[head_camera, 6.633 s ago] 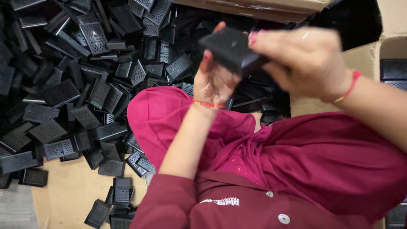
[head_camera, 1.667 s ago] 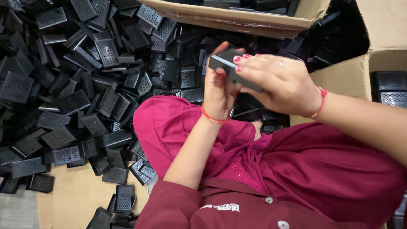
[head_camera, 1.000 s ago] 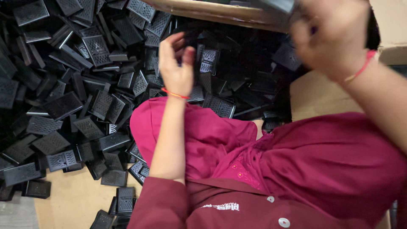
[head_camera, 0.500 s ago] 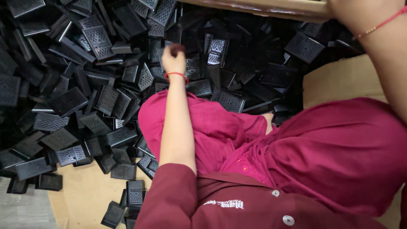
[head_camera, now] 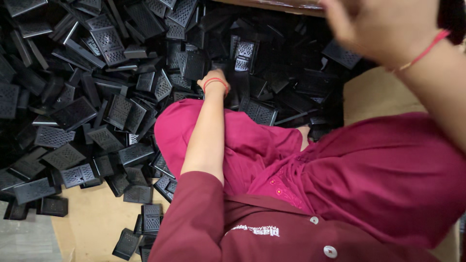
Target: The person sits cross-legged on the floor and repeatedly picks up small black plastic components from a pile. They turn each piece over in their hands to inspect it, then place it into a cardboard box. The task continues with the same repetitive cycle of picking, inspecting, and placing.
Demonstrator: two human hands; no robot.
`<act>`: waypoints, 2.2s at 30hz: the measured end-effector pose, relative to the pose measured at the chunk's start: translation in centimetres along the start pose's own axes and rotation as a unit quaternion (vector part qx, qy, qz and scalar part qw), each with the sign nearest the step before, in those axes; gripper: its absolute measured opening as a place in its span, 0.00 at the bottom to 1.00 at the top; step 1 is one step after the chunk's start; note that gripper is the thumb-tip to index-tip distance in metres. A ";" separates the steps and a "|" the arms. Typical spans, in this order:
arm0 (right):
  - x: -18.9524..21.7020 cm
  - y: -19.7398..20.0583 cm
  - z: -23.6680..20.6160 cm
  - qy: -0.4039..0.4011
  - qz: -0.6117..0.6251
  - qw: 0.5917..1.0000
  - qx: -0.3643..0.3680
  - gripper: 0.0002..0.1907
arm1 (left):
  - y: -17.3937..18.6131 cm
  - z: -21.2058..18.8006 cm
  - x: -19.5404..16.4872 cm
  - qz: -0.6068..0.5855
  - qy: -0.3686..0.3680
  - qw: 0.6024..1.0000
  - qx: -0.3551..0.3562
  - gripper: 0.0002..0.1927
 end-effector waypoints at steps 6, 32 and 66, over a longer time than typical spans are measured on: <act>3.5 0.5 2.5 -0.076 0.328 0.934 0.122 0.28 | 6.6 -4.3 -1.4 -0.415 -0.073 0.869 -0.260 0.18; 5.6 -1.0 -0.3 -0.107 0.529 0.822 0.180 0.36 | 5.3 2.9 4.7 -0.008 0.069 0.950 -0.305 0.18; 6.6 1.5 0.1 -0.125 0.583 0.801 0.062 0.29 | 14.4 -20.7 -12.4 -0.884 -0.257 0.378 0.099 0.46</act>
Point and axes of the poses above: each hand's wrist, its own z-axis towards the middle knuckle, its own y-axis out of the back of the hand, x = y × z, the point moved 10 cm from there along z, towards the middle knuckle, and after that the axes turned 8 degrees about -x, right-handed, at the moved point
